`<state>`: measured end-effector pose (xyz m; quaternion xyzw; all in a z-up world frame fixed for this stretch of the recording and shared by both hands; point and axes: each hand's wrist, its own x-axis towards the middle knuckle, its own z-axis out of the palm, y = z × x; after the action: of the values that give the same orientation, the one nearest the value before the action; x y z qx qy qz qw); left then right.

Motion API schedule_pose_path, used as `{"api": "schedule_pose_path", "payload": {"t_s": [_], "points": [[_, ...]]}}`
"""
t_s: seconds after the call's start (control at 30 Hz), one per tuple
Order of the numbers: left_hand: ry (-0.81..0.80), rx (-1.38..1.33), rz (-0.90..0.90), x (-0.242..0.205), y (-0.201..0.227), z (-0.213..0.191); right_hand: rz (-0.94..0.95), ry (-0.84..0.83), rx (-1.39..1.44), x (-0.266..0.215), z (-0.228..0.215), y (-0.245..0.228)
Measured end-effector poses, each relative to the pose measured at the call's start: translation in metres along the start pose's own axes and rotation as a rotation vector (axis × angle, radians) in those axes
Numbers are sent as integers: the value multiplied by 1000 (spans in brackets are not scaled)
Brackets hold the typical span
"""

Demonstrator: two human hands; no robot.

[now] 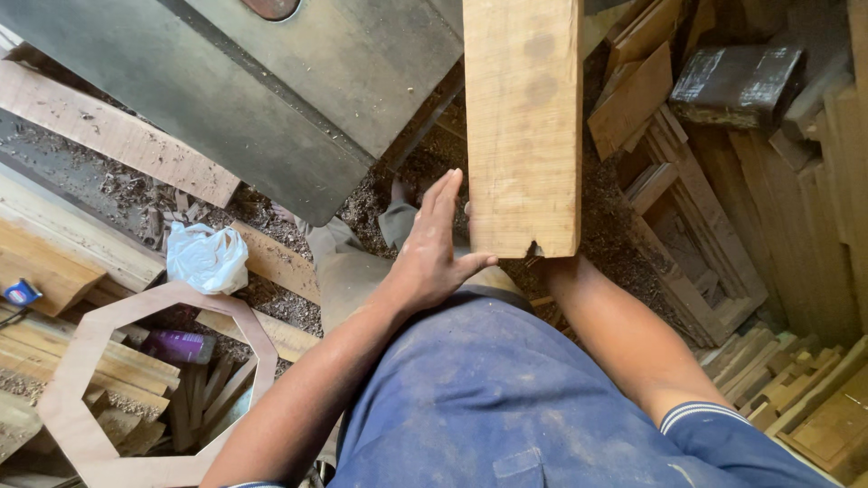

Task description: The person processes several wooden blocks by pushing them through a jointer machine and a table saw, then turns them over and checks the surfaces.

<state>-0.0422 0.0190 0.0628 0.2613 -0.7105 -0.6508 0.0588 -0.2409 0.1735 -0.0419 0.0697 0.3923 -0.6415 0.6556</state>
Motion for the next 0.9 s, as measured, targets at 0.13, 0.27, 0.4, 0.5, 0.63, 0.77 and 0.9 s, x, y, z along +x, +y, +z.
{"api": "schedule_pose_path", "payload": {"t_s": [0.13,0.27,0.4,0.5,0.63,0.77,0.9], "points": [[-56,-52,-75,7,-2,0,14,17,23,-4,0,11],[-13,-123,-163,9,-11,2,5,41,46,-9,-3,18],[-11,-405,-250,18,-28,8,-27,88,133,-24,-15,16],[-101,-526,-376,28,-41,14,-30,129,164,-32,-31,29],[-91,-230,-379,35,-45,28,-105,141,-67,-18,-52,31],[-21,105,-359,22,-40,49,-111,314,74,-23,-58,31],[-29,138,-353,27,-30,47,-159,352,34,-29,-31,20]]}}
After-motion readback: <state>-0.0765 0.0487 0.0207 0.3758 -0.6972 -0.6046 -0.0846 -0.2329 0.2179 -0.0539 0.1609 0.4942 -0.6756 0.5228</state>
